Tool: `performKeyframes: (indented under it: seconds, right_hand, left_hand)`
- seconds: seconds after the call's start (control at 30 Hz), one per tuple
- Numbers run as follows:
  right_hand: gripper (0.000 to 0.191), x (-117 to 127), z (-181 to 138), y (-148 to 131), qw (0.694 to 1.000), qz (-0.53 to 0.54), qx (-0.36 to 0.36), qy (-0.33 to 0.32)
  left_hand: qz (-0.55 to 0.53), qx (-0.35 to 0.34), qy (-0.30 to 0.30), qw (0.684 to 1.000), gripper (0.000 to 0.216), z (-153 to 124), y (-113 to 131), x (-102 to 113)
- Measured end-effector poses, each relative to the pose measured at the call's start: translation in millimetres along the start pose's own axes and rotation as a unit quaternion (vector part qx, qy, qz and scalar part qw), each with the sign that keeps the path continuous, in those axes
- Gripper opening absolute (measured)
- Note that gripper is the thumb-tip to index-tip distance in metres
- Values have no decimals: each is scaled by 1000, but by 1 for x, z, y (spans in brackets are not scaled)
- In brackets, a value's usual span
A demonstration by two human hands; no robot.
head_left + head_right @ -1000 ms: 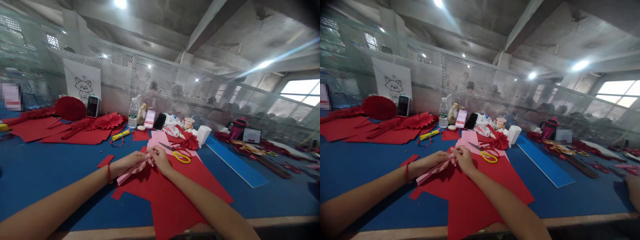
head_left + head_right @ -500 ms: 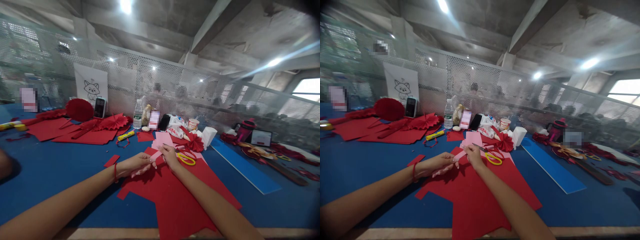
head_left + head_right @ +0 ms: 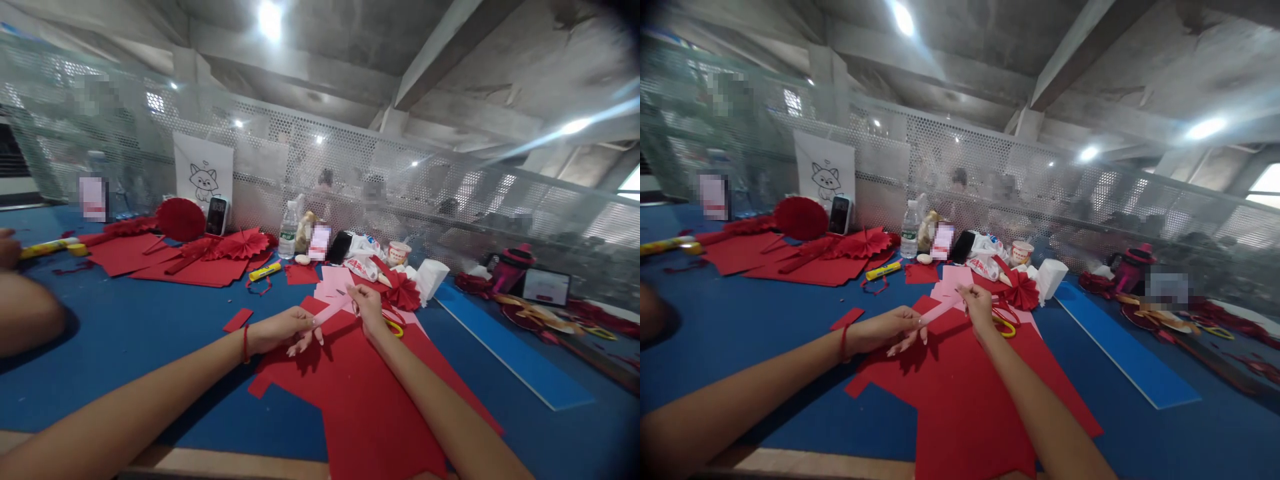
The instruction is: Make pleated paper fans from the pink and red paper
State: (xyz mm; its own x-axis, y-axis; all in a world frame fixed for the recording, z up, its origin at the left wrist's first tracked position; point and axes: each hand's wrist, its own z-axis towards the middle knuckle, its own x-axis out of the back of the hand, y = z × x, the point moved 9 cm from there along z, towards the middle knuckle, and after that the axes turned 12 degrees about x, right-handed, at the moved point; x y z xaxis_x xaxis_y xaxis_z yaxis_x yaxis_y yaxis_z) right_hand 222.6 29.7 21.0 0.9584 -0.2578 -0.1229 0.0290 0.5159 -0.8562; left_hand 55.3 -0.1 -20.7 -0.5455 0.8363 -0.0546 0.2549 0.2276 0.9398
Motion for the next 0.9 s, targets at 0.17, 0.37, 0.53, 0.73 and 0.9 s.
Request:
performKeyframes:
  seconds: [0.17,0.37,0.53,0.73,0.9]
  right_hand:
    - [47,-31,-19,12,996,69,-57,-25]
    - [47,-83,-56,10,979,116,-101,-136]
    - [49,-73,-50,10,982,127,-93,-101]
    - [53,-43,-29,10,994,74,-73,-22]
    - [53,-24,-19,9,997,49,-52,21]
  left_hand:
    - [-27,-20,-9,999,48,0,2,-4]
    - [-19,-78,6,997,50,0,10,-3]
    - [22,-88,37,995,51,-2,14,0]
    - [68,-73,64,993,52,-5,16,6]
    - [54,-65,61,995,52,-2,12,11]
